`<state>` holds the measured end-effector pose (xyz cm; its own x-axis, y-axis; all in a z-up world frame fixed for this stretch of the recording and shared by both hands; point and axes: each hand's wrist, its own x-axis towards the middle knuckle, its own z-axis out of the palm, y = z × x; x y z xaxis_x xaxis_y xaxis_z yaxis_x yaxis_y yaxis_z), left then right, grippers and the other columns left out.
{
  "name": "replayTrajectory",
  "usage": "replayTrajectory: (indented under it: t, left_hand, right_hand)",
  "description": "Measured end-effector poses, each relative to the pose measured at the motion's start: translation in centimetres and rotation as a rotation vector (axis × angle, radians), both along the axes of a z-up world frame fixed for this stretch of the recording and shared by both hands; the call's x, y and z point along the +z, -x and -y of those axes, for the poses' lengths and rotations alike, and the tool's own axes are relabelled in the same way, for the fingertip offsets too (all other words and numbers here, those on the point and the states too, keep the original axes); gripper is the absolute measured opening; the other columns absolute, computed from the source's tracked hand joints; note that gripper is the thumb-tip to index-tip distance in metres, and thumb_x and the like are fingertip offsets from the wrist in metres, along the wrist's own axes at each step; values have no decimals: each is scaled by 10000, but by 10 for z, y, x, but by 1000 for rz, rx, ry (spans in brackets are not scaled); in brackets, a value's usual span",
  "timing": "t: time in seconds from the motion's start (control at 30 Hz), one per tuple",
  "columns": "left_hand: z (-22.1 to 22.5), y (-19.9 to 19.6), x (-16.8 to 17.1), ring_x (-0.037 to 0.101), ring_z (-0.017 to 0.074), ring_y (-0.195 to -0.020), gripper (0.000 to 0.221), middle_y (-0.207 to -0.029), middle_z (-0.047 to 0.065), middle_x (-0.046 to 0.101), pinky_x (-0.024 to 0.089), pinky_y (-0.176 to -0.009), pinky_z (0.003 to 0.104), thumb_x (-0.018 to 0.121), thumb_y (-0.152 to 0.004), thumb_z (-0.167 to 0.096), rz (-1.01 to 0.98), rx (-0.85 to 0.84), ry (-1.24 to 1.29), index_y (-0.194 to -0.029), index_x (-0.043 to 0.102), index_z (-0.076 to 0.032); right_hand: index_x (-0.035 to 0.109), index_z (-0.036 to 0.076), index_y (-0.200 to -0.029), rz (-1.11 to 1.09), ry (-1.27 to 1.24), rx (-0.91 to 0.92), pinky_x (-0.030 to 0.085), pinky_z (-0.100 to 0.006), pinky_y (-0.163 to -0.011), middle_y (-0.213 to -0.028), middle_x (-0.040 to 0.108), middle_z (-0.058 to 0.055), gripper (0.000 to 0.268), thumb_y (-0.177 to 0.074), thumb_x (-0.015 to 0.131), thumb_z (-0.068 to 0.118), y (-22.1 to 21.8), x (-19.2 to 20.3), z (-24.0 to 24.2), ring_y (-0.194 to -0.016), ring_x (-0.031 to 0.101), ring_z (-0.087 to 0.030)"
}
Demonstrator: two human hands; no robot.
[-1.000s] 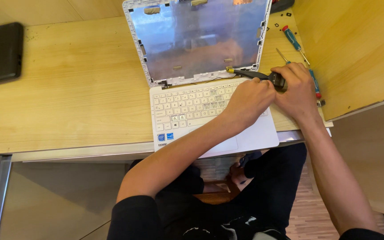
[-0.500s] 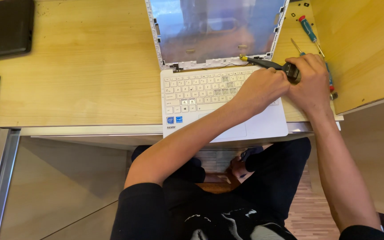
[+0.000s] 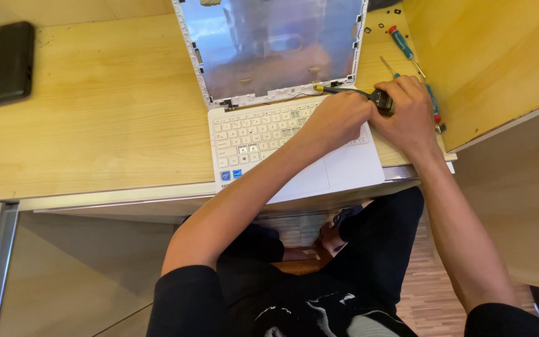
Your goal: Repairing a laptop by disassembling the screen bezel and hinge assembly using a screwdriver
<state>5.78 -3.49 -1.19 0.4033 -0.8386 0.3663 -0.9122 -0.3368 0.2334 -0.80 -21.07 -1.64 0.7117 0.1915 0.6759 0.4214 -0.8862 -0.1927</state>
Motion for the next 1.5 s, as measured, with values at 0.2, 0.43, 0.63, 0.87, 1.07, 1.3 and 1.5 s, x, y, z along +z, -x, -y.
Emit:
replayTrajectory:
  t: [0.2,0.43,0.63,0.87,1.07,1.3,1.5]
  left_hand:
    - [-9,-12,6,718,444,-693,55,-715,175,685,608,-574,520,729,-721,25,-98,-34,-6,-723,688,-12]
    - [-9,-26,7,730,429,-718,39,-733,166,716,606,-651,494,722,-754,-19,-227,-17,-93,-764,751,-42]
    - [-7,-7,24,747,342,-715,93,-761,117,719,623,-655,394,750,-739,-17,-227,72,-122,-815,775,-65]
    - [-9,-11,25,749,366,-711,77,-744,134,717,622,-638,421,771,-730,-1,-309,73,-95,-784,767,-55]
    - [-15,-15,35,751,378,-762,116,-779,146,740,617,-711,467,752,-784,-20,-360,32,-60,-875,788,-83]
    - [-51,8,65,743,328,-812,151,-844,145,732,607,-766,460,716,-857,-22,-400,32,56,-998,766,-39]
    - [-80,16,58,708,347,-864,175,-842,124,710,588,-762,457,764,-833,-105,-338,111,-50,-1004,785,-73]
  right_hand:
    - [740,-14,-1108,-34,-15,-10,507,-426,-813,-940,614,-138,249,-950,807,166,3,9,-1,-907,637,-336]
    - [728,7,-1113,-53,-47,-20,511,-439,-812,-946,610,-128,259,-940,819,178,-2,6,4,-922,644,-343]
    - [726,7,-1128,-69,-57,6,513,-444,-833,-951,604,-133,266,-933,822,160,-3,6,6,-929,640,-357]
    - [724,-1,-1130,-87,-75,16,513,-443,-830,-952,604,-136,253,-967,813,171,-4,5,7,-928,642,-354]
    - [725,-13,-1117,-52,-123,46,517,-449,-803,-933,606,-153,224,-967,801,134,-5,7,7,-892,640,-374]
    - [680,-5,-1116,13,-312,21,488,-450,-755,-917,577,-180,270,-1045,726,251,-9,-17,33,-859,624,-394]
    - [569,1,-888,18,-295,-97,463,-407,-579,-707,523,-164,307,-922,874,7,-7,-14,28,-693,612,-397]
